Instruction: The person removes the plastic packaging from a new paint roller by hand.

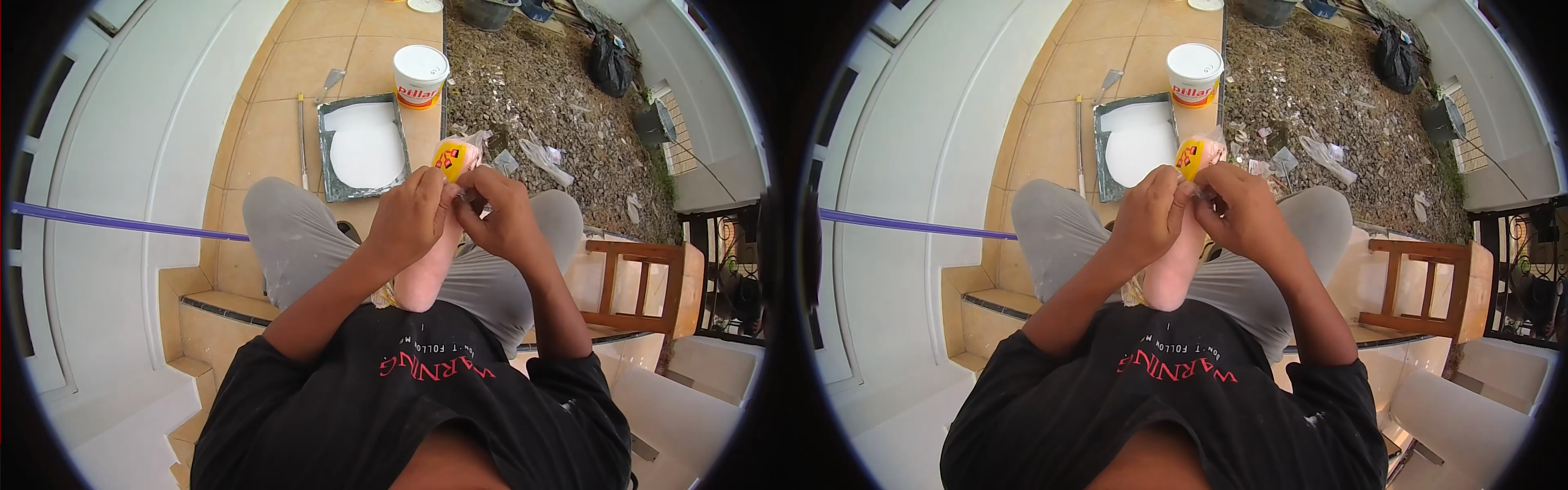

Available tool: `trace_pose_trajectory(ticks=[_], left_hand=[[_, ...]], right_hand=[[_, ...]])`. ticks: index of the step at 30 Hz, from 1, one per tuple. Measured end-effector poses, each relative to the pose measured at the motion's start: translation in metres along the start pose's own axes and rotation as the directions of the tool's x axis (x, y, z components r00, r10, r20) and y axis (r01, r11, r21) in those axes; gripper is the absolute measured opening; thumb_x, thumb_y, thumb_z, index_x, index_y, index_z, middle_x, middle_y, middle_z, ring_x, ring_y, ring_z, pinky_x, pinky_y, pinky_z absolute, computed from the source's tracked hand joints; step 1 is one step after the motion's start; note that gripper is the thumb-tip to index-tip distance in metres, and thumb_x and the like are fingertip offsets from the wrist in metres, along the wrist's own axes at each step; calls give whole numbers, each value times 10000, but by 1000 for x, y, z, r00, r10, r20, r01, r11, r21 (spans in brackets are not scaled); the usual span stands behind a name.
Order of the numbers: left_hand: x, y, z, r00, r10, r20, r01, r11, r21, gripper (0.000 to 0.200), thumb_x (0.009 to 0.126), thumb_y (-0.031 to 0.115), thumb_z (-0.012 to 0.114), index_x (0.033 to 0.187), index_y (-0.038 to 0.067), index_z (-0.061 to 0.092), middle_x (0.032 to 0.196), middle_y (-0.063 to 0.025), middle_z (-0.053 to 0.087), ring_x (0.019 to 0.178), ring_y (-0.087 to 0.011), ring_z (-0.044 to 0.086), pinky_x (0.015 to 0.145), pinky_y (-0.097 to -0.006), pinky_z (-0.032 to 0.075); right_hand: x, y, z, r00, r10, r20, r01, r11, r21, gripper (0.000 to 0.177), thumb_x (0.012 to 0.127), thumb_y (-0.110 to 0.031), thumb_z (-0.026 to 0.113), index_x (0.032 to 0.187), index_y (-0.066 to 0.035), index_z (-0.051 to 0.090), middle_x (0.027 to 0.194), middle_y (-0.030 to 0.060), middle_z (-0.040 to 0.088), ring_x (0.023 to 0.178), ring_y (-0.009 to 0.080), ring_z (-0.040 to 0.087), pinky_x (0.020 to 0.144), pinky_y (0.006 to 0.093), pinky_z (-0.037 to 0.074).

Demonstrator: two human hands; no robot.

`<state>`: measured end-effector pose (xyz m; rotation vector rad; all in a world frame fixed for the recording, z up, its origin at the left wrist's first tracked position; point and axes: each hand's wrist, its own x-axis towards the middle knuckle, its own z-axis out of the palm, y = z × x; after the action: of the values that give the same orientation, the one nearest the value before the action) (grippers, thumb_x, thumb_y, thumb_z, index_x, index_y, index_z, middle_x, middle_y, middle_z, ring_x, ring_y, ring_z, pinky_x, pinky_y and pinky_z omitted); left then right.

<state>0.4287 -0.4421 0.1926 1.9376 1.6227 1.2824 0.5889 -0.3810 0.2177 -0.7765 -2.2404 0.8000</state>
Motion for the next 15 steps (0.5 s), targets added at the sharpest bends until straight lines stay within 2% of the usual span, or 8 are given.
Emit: trace_pose_trajectory(ticks=[2,5,8,11,15], left_hand=[[5,-2,4,999,-25,37,25,1000,15,239,984,205,527,915,-21,490,732,-232,570,683,-448,580,568,-454,453],[5,5,7,992,-65,105,79,987,-138,267,995,219,516,885,-20,473,680,-240,570,638,-454,582,531,-447,448],[3,6,7,995,22,97,-3,982,-191,289,1002,253,492,861,7,441,599,-226,561,583,-429,595,509,-485,439],[-1,3,0,989,17,146,13,979,-203,253,991,196,516,864,-17,471,653,-236,565,580,-419,584,508,-408,433],[-8,2,-10,992,36,117,-9,974,-224,224,986,167,507,853,-12,486,616,-200,534,512,-357,532,490,-383,412]], right_hand=[[-2,1,6,988,-117,-96,102,983,-152,135,770,8,651,891,5,592,714,106,597,572,179,582,531,279,473],[-5,6,7,958,-105,-268,84,993,-88,91,797,10,633,876,9,588,692,96,592,526,132,553,501,268,454],[-9,7,9,926,139,-352,-110,989,103,57,828,11,625,866,12,583,678,68,595,519,70,521,487,244,430],[-3,21,17,886,259,-385,-150,945,291,37,851,4,620,863,15,587,697,30,603,559,27,504,489,219,413],[7,24,25,841,412,-351,-188,831,523,38,871,-8,610,874,23,588,730,16,614,580,34,521,505,203,421]])
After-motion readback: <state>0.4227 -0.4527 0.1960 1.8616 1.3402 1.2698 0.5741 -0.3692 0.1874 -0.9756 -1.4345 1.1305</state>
